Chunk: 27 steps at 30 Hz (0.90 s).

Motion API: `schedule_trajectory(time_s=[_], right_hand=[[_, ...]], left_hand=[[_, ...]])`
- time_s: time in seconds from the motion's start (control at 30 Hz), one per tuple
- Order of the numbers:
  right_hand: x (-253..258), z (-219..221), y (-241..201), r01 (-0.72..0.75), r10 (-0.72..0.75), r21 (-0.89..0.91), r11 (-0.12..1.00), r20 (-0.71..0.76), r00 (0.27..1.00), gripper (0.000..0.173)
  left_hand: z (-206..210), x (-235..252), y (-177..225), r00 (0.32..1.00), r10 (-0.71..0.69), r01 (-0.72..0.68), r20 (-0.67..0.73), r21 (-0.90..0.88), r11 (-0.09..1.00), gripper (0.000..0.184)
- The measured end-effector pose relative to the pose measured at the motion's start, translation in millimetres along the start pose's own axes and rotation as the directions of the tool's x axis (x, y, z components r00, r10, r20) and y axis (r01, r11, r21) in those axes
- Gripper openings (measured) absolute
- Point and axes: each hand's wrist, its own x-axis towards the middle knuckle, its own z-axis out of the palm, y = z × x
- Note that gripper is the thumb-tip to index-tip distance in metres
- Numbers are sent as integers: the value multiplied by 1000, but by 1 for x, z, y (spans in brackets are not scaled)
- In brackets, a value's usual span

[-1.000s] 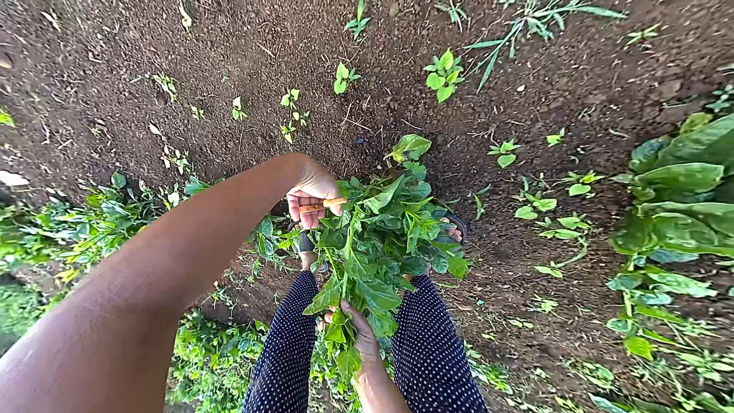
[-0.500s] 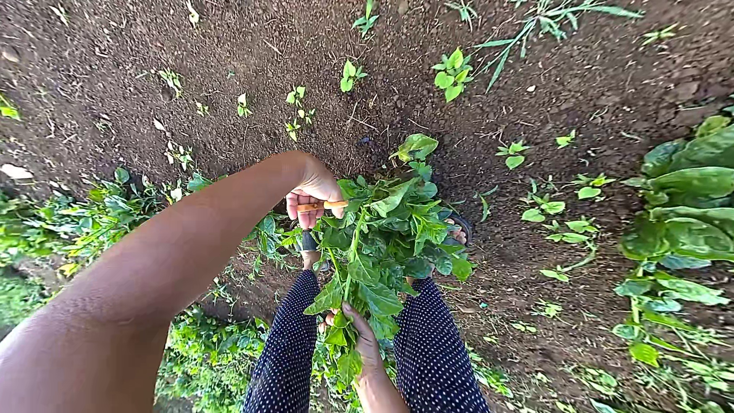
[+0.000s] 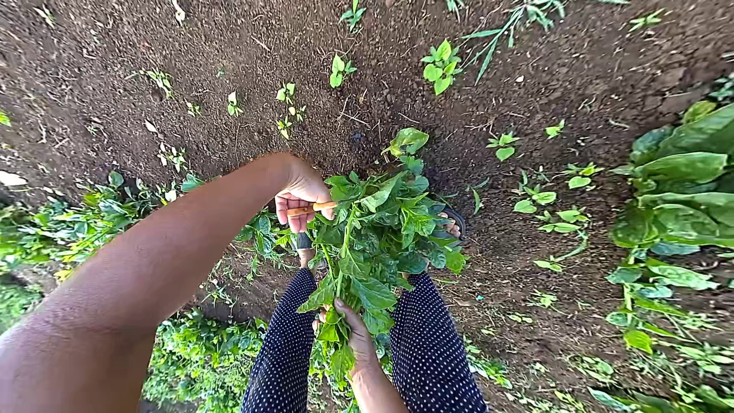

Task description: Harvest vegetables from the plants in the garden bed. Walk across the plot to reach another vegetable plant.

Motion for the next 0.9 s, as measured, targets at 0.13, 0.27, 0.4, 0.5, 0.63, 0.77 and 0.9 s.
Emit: schedule_trajectory(time_s=[0.13,0.27,0.4,0.5,0.63,0.77,0.9], right_hand=[[0,0,-1,-11,10,-33,999,-12,1000,15],[1,2,0,-1,-1,-43,999,-40,999,9],[0,5,-1,1,-3,-57,998,-36,999,9],[-1,8,-5,2,-5,-61,998,-42,999,9],[-5,13,-6,0,-3,-56,998,-48,999,7],[-6,15,-7,7,-12,-75,997,-69,998,4],[-5,12,-5,16,-21,-74,997,-78,997,9]], left_hand=[[3,8,8,1000,8,-8,18,-3,1000,44],[6,10,16,1000,-24,24,-2,-11,1000,43],[6,13,17,1000,-12,12,2,6,1000,42],[6,11,8,1000,0,-1,15,49,999,40],[0,4,-17,1000,14,-17,19,199,980,36],[-8,-5,-13,1000,-12,17,-23,243,970,33],[-5,-8,8,996,-39,57,-78,236,970,32]])
